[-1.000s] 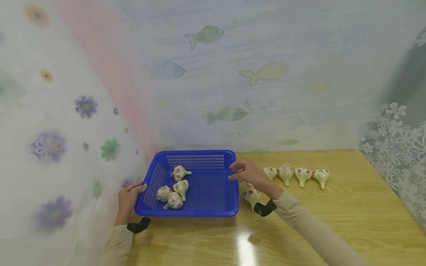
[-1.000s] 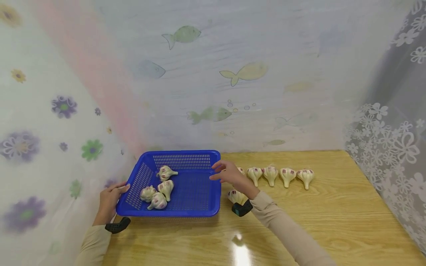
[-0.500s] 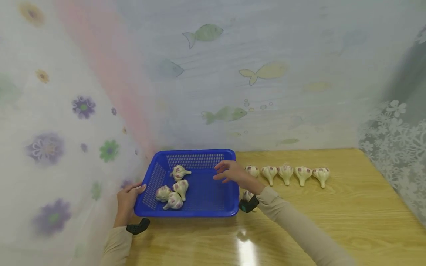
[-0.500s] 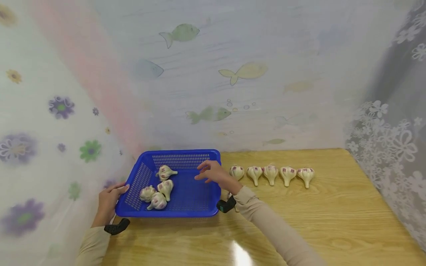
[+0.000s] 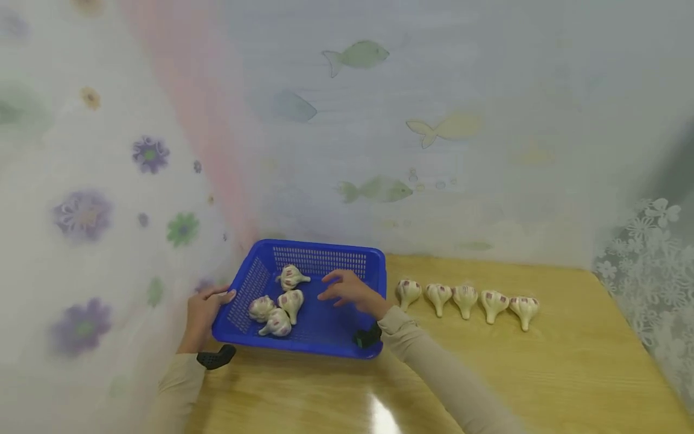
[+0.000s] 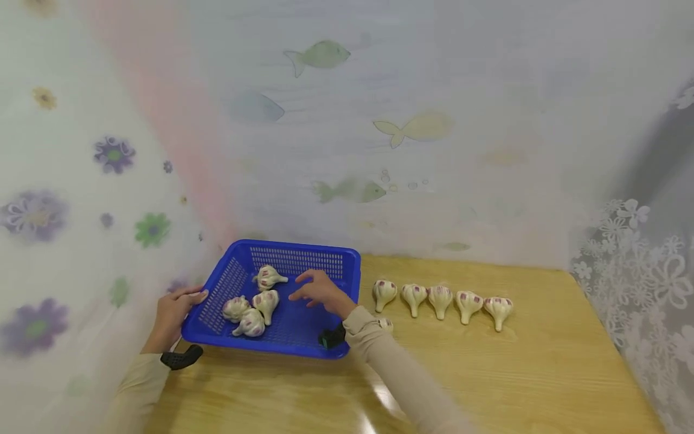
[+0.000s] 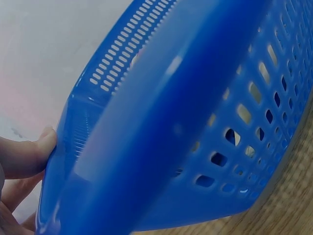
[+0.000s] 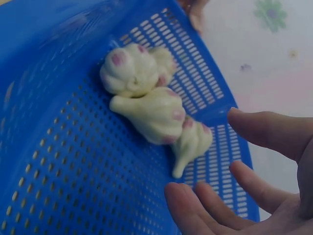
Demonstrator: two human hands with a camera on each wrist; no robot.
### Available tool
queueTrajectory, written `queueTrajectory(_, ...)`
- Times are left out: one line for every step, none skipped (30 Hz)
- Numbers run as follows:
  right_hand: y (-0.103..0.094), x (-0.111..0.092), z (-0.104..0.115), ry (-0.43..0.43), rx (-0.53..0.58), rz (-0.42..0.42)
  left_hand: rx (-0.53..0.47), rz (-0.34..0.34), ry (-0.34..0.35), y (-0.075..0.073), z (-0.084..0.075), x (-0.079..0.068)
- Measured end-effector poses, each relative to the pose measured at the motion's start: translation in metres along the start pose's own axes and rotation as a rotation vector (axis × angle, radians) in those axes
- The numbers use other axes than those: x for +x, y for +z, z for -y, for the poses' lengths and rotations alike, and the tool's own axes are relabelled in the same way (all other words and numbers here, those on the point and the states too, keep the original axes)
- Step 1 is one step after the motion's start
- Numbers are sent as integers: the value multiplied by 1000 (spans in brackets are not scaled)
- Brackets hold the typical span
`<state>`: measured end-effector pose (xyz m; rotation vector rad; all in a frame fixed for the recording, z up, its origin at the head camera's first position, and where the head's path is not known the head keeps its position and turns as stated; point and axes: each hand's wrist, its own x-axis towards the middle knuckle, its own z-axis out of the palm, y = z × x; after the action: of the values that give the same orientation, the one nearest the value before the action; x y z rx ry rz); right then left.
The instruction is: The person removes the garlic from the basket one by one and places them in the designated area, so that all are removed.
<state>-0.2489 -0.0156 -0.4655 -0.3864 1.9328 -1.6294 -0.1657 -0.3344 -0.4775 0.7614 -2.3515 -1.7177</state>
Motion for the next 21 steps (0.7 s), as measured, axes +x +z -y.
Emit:
queueTrajectory(4,3,1,4,0,6,-2,4,-1,-1,0,0)
queueTrajectory(8,5,2,8,2,10,-6,5,3,-2,0,0)
queueTrajectory(12,8,3,11,-2,10,-14,9,1,-3,-1,-1)
queueTrajectory(15,10,4,16,0,9,-27,13,2,-3,-1,-1)
queueTrajectory(18,12,5,19,-2,7,-43,12,1,-2,-1,-1)
queueTrajectory(22,15,5,26,0,6,-60,5,0,-2,0,-2)
queueTrajectory(25,17,5,33,5,-2,-68,5,3,-1,-1,-1)
queueTrajectory(28,19,5,41,12,-8,-69,4,7,0,-2,0)
queueTrajectory(31,21,4,49,12,-16,-66,5,10,1,-2,1)
queueTrajectory(34,24,3,57,16,-25,-64,7,15,2,-2,2)
queueTrajectory(37,26,2,64,14,-34,-58,8,19,3,-2,3)
queueTrajectory(40,27,2,70,13,-43,-54,13,24,4,-2,4)
queueTrajectory(42,29,1,73,9,-50,-41,19,32,4,-2,4)
queueTrajectory(45,30,2,73,3,-52,-31,20,40,4,-2,5)
queueTrajectory(47,32,2,70,-7,-52,-28,17,44,4,-2,5)
queueTrajectory(50,33,2,68,-16,-48,-25,14,46,3,-2,4)
queueTrajectory(53,35,3,67,-26,-44,-20,10,44,2,-1,4)
queueTrajectory(57,36,3,64,-38,-37,-19,9,43,1,-1,3)
queueTrajectory(60,38,3,61,-51,-28,-17,3,42,0,0,2)
queueTrajectory(64,41,4,55,-67,-18,-21,-4,37,-1,1,1)
queueTrajectory(68,43,3,47,-82,-10,-21,-11,29,-3,2,-1)
